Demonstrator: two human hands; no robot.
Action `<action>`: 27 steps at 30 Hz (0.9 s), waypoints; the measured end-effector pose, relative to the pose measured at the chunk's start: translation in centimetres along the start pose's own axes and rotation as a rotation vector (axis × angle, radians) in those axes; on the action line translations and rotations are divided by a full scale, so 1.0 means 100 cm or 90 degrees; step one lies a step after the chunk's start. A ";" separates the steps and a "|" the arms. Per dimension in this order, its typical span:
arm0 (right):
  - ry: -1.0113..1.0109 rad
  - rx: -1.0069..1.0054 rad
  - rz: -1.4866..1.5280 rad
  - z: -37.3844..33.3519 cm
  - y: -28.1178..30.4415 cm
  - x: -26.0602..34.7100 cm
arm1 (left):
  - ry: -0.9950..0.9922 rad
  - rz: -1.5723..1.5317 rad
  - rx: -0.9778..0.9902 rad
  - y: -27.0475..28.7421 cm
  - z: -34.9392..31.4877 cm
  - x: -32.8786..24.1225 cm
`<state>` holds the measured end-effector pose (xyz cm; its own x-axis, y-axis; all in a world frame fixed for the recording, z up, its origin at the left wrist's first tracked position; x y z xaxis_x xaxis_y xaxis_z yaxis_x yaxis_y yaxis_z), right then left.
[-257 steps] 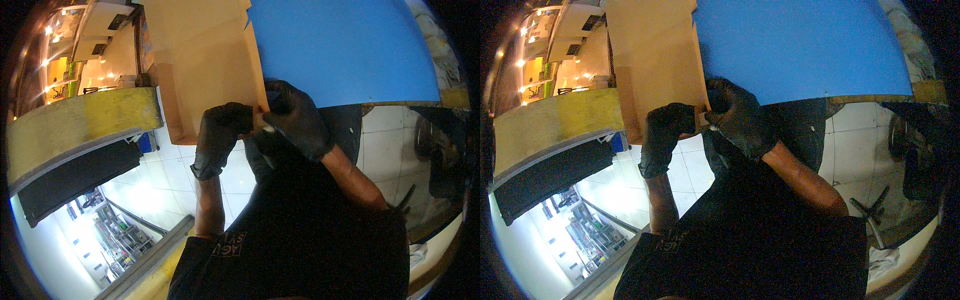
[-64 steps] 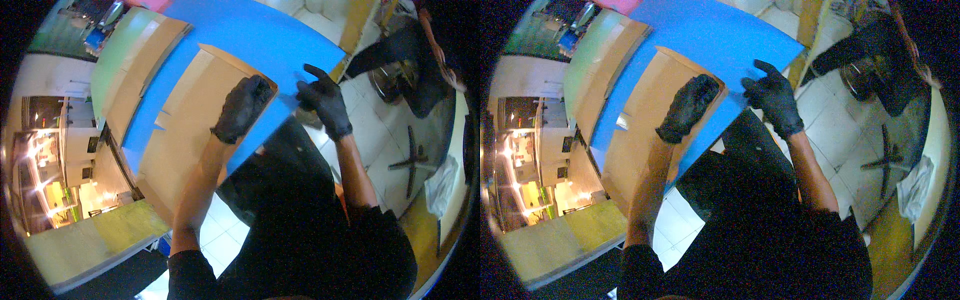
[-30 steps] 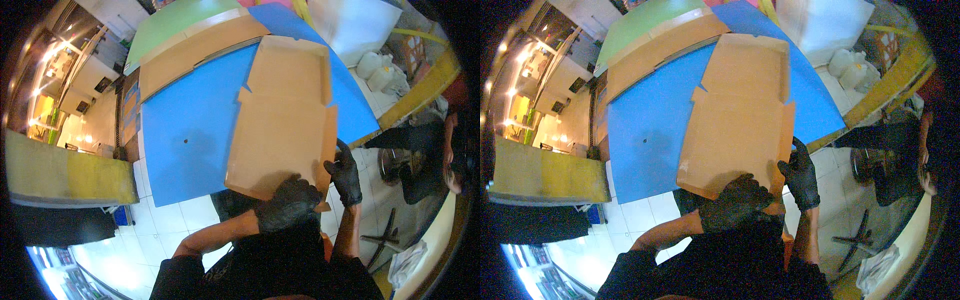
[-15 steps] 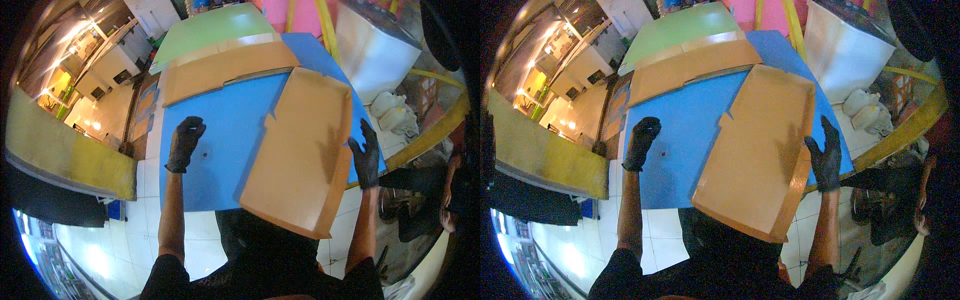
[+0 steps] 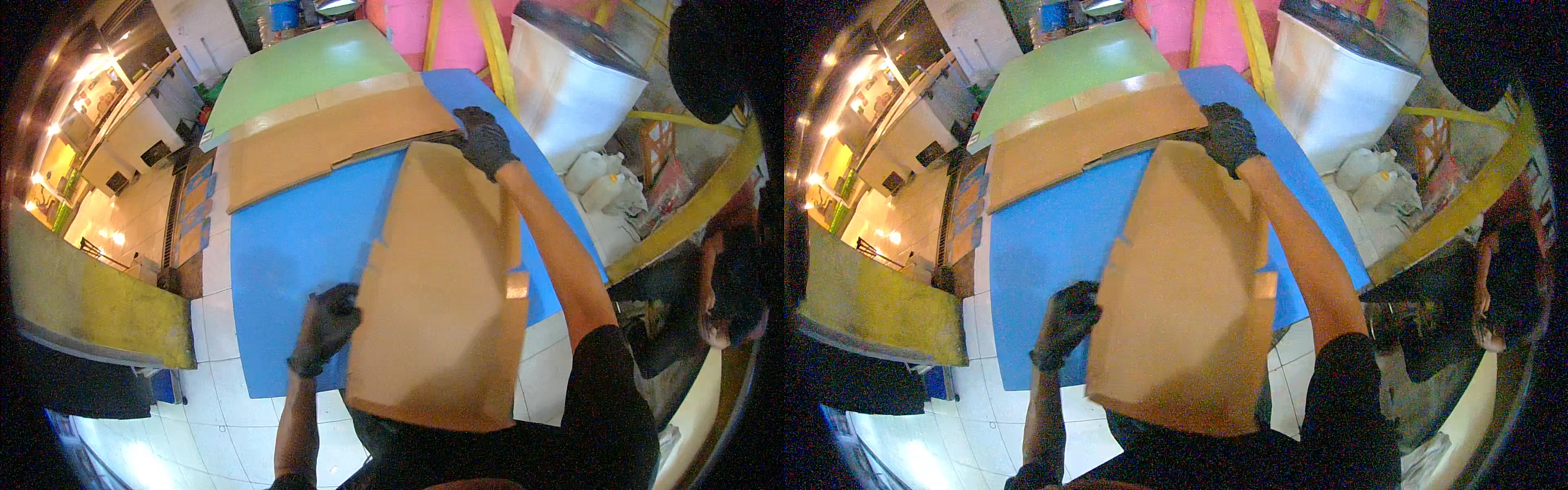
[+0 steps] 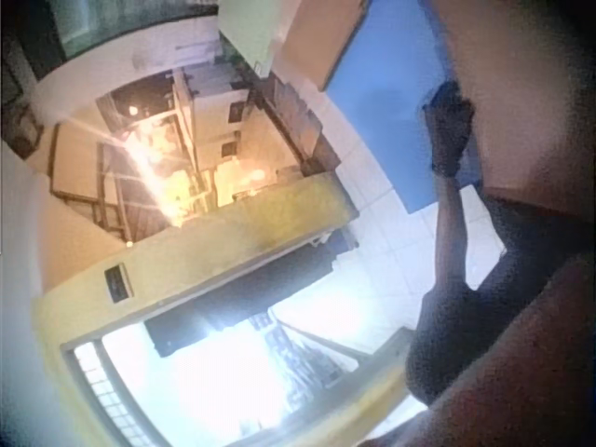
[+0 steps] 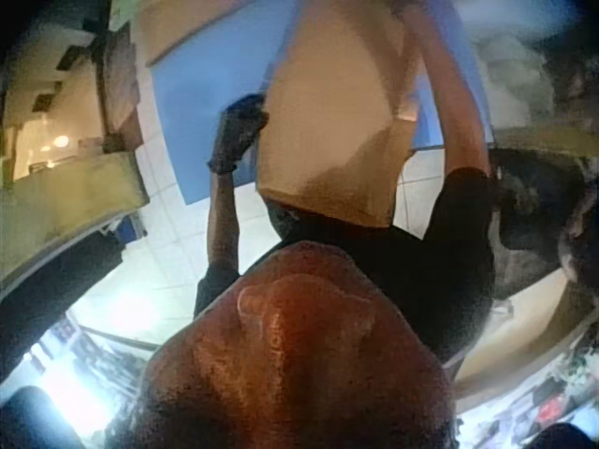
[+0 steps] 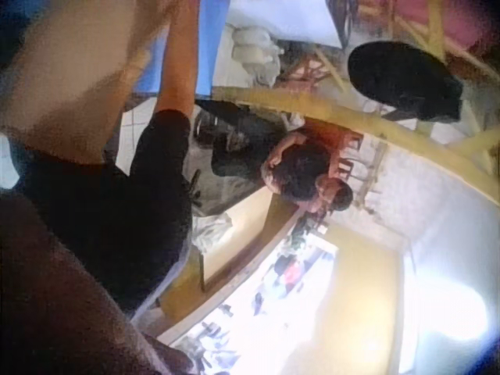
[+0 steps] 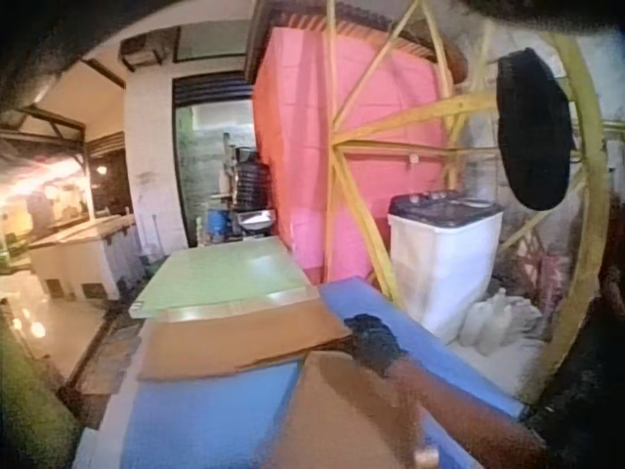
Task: The person assembles flat-packed cardboard boxes on a blue work surface. They fold the flaps and tuck the tabs to form the box structure, handling each unit individually. The person stacks the completed boxes on the table.
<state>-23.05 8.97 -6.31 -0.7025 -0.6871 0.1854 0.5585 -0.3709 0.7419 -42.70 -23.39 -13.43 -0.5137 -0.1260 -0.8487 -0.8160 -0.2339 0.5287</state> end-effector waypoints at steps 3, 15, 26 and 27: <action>0.128 0.061 0.014 0.018 -0.040 0.029 | -0.017 0.110 -0.105 0.049 -0.037 0.029; 0.065 0.287 0.069 0.034 -0.116 0.061 | 0.164 -0.159 -0.420 0.112 -0.136 0.091; 0.178 0.103 -0.142 0.008 -0.108 0.033 | 0.229 -0.134 -0.180 0.080 -0.088 0.058; 0.170 0.112 -0.148 0.007 -0.105 0.035 | 0.191 -0.048 -0.174 0.081 -0.088 0.058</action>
<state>-31.67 10.90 -13.00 -0.6492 -0.7442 -0.1572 0.2975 -0.4387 0.8480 -49.99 -34.46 -14.19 -0.3219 -0.3654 -0.8734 -0.7273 -0.4952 0.4752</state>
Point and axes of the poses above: each hand's wrist, its own z-axis towards the middle knuckle, its own y-axis out of the back of the hand, x = y × z, the point moved 7 cm from there along z, towards the middle knuckle, and after that the axes turned 7 degrees about -x, right-handed, at the moved point
